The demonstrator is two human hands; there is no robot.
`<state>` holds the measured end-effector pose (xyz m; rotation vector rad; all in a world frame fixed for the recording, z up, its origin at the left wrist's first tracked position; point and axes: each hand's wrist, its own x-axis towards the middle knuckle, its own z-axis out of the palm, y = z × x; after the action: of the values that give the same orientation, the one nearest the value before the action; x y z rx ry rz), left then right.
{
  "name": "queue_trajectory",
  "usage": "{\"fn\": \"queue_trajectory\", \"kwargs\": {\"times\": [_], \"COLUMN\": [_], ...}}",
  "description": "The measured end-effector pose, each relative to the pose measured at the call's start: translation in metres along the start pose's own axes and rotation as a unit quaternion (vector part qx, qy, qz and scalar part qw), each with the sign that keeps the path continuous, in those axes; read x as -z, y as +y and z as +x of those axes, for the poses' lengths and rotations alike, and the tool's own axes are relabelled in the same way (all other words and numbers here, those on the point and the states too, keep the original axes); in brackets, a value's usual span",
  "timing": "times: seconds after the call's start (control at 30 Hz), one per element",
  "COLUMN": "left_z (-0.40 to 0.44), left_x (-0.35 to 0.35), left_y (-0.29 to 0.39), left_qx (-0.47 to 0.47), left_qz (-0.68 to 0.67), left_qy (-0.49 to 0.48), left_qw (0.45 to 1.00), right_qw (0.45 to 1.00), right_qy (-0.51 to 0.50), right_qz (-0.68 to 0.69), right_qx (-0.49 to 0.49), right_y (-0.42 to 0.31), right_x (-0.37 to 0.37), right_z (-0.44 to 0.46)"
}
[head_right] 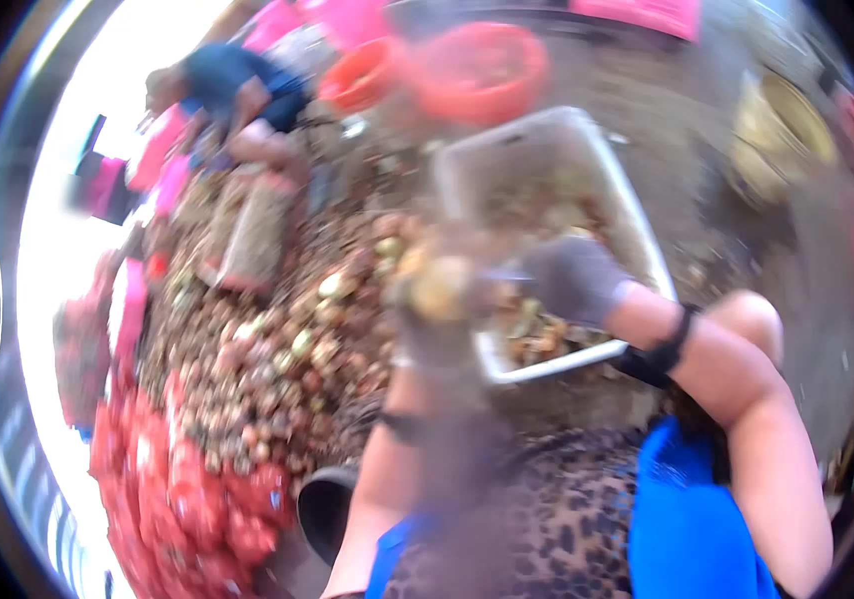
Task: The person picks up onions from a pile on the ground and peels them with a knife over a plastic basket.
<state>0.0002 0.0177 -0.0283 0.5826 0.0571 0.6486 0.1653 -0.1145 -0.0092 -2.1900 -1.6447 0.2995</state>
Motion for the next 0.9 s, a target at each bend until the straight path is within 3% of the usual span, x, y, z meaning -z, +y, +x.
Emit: {"fn": "queue_trajectory", "kwargs": {"times": [0.07, 0.1, 0.17, 0.23, 0.27, 0.33, 0.43, 0.47, 0.5, 0.53, 0.6, 0.63, 0.7, 0.77, 0.83, 0.87, 0.9], "left_z": [0.000, 0.007, 0.006, 0.009, 0.008, 0.004, 0.005, 0.005, 0.005, 0.006, 0.010, 0.012, 0.003, -0.001, 0.000, -0.001, 0.000], "left_x": [-0.031, -0.014, -0.017, -0.023, -0.024, -0.029, -0.029, -0.029, -0.027, -0.025, -0.015, -0.014, -0.010, -0.015, -0.017, -0.018, -0.017], "left_y": [0.017, 0.013, 0.016, 0.021, 0.024, 0.029, 0.033, 0.033, 0.033, 0.033, 0.023, 0.015, 0.006, 0.006, 0.001, -0.002, 0.001], "left_qx": [0.068, 0.117, 0.081, 0.011, 0.031, 0.026, 0.034, 0.037, 0.040, 0.042, 0.088, 0.096, 0.169, 0.199, 0.213, 0.220, 0.220], "left_qz": [-0.027, -0.033, 0.070, 0.178, 0.178, 0.174, 0.164, 0.149, 0.135, 0.126, 0.116, 0.133, 0.134, 0.098, 0.040, 0.009, 0.066], "left_qy": [-0.049, 0.022, -0.017, 0.002, -0.010, -0.032, -0.053, -0.050, -0.046, -0.049, -0.029, 0.005, -0.004, -0.012, -0.011, -0.010, -0.019], "left_qw": [0.996, 0.992, 0.994, 0.984, 0.984, 0.984, 0.984, 0.987, 0.989, 0.990, 0.989, 0.986, 0.976, 0.975, 0.976, 0.975, 0.973], "right_qw": [0.997, 0.995, 0.976, 0.912, 0.872, 0.751, 0.638, 0.804, 0.885, 0.932, 0.935, 0.926, 0.925, 0.921, 0.824, 0.800, 0.775], "right_qy": [0.048, 0.059, -0.020, -0.120, -0.157, -0.238, -0.262, -0.172, -0.055, 0.065, 0.215, 0.246, 0.234, 0.143, 0.090, 0.083, 0.077], "right_qz": [0.060, 0.084, 0.212, 0.368, 0.427, 0.559, 0.673, 0.524, 0.448, 0.357, 0.257, 0.260, 0.294, 0.354, 0.546, 0.579, 0.610], "right_qx": [0.001, -0.001, -0.050, -0.134, -0.182, -0.259, -0.268, -0.222, -0.112, 0.001, 0.117, 0.119, 0.053, -0.083, -0.122, -0.134, -0.146], "right_y": [-0.016, -0.019, -0.016, -0.013, -0.019, -0.039, -0.046, -0.043, -0.031, -0.016, -0.011, -0.012, -0.020, -0.029, -0.013, -0.009, -0.007], "right_x": [0.011, 0.009, 0.008, -0.011, -0.009, 0.014, 0.021, 0.009, -0.002, -0.013, -0.016, -0.011, 0.002, 0.015, 0.017, 0.018, 0.020], "right_z": [-0.002, -0.003, -0.002, -0.003, -0.006, -0.013, -0.021, -0.019, -0.016, -0.011, 0.001, 0.009, 0.009, 0.002, 0.005, 0.004, 0.004]}}
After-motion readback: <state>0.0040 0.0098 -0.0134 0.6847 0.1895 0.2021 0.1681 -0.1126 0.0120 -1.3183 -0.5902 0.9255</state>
